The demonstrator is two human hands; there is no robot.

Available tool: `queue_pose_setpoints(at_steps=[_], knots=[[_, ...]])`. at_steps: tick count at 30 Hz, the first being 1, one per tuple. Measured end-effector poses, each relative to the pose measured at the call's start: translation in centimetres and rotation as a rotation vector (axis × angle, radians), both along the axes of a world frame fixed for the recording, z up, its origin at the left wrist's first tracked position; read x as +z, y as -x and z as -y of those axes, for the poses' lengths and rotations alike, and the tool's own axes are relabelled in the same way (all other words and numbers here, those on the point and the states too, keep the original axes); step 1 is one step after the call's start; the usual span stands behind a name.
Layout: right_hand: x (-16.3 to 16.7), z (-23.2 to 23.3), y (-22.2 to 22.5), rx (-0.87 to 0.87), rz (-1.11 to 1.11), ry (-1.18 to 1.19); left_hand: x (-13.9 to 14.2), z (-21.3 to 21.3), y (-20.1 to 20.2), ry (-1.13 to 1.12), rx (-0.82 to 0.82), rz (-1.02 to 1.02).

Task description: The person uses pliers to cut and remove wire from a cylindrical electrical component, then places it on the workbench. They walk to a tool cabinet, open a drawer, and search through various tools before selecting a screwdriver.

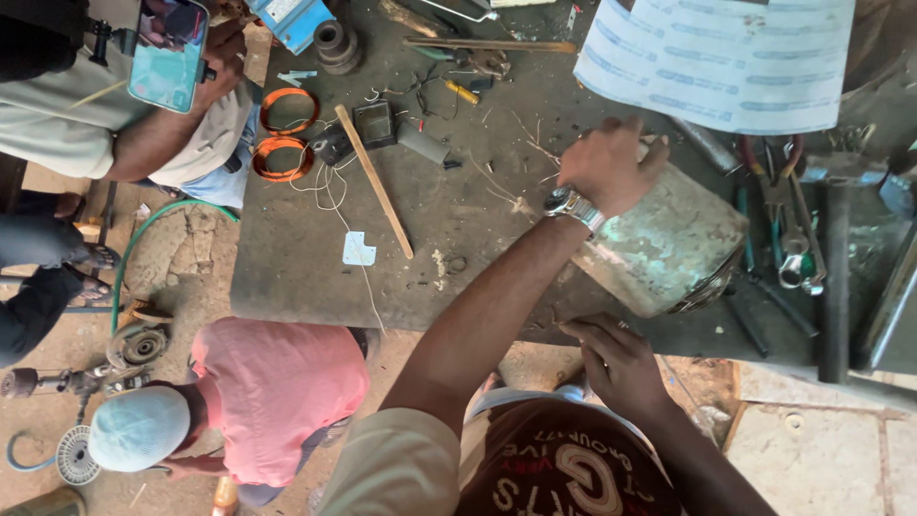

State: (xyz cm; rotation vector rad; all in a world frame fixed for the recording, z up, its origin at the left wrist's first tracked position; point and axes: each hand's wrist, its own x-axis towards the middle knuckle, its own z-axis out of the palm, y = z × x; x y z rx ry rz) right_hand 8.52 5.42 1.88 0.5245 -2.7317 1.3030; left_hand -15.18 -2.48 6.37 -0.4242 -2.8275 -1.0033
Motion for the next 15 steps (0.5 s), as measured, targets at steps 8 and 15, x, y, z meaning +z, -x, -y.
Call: queue_pose_setpoints(at_steps=[8,15], knots=[[5.7,-5.0,6.5,-0.181,-0.508,-0.067,1.1,-0.3,-0.2,-0.059,0.085,-0.085],[8.6,-4.2,10.1,-0.278,-0.474,-0.301,-0.6,0.1,1.2,-0.253,0.147,-0.096]])
